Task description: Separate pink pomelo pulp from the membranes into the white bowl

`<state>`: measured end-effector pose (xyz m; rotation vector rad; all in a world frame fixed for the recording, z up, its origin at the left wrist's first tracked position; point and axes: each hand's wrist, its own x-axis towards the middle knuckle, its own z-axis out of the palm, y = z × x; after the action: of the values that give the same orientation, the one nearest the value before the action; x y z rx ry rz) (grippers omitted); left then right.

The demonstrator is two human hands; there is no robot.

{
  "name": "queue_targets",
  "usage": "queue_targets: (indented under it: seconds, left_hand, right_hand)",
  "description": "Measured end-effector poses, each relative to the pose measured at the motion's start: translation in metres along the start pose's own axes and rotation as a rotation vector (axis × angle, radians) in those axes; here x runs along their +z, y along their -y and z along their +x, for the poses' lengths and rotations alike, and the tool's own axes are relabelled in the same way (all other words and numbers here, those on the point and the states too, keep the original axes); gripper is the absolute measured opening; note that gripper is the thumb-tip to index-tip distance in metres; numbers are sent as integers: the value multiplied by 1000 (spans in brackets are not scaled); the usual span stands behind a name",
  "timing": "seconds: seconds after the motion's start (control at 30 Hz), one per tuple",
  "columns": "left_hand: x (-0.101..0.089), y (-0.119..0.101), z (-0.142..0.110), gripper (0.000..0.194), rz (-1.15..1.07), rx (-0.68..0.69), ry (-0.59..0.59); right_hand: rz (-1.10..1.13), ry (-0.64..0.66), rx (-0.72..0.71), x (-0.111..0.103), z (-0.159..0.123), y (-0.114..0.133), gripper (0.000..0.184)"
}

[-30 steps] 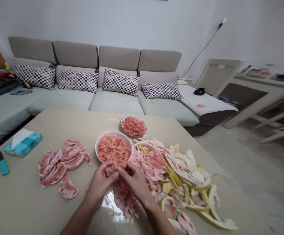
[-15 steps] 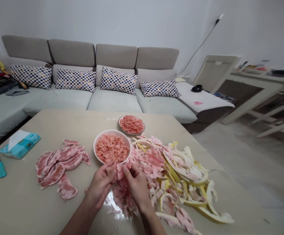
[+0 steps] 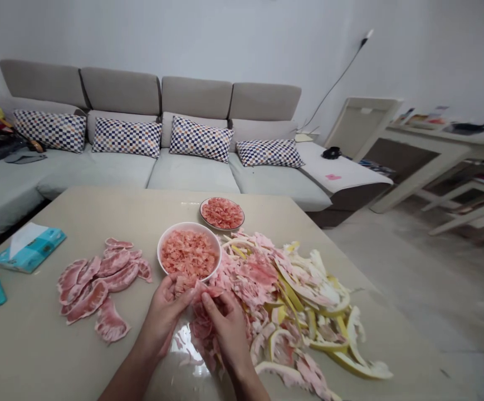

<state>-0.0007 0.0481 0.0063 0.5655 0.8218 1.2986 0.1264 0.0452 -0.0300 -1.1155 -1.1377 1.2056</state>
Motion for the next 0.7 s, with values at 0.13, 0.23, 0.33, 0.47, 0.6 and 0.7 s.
queue_targets:
  seconds: [0.13,0.23,0.33,0.47,0.6,0.7]
  left_hand:
    - [-8,-1,2,33,161,38,-37]
    - [-14,-2,2,36,255,27,0]
    - [-13,-3,1,34,305,36,56]
    - [-8,-4,1,32,375,29,102]
    - [-11,-4,1,34,409,10,109]
    - [-15,-4,1,32,419,11,120]
  right_hand:
    - [-238,-4,5,-15,-5,10,30]
    - [-409,-75,-92,-34,-5,21,48]
    - [-575,-11,-196,-49,-2,36,35]
    - [-629,155,-265,-50,1,52,22]
    - [-617,283,-352,-39,5,57,29]
    - [-627,293,-392,-34,10,55,21]
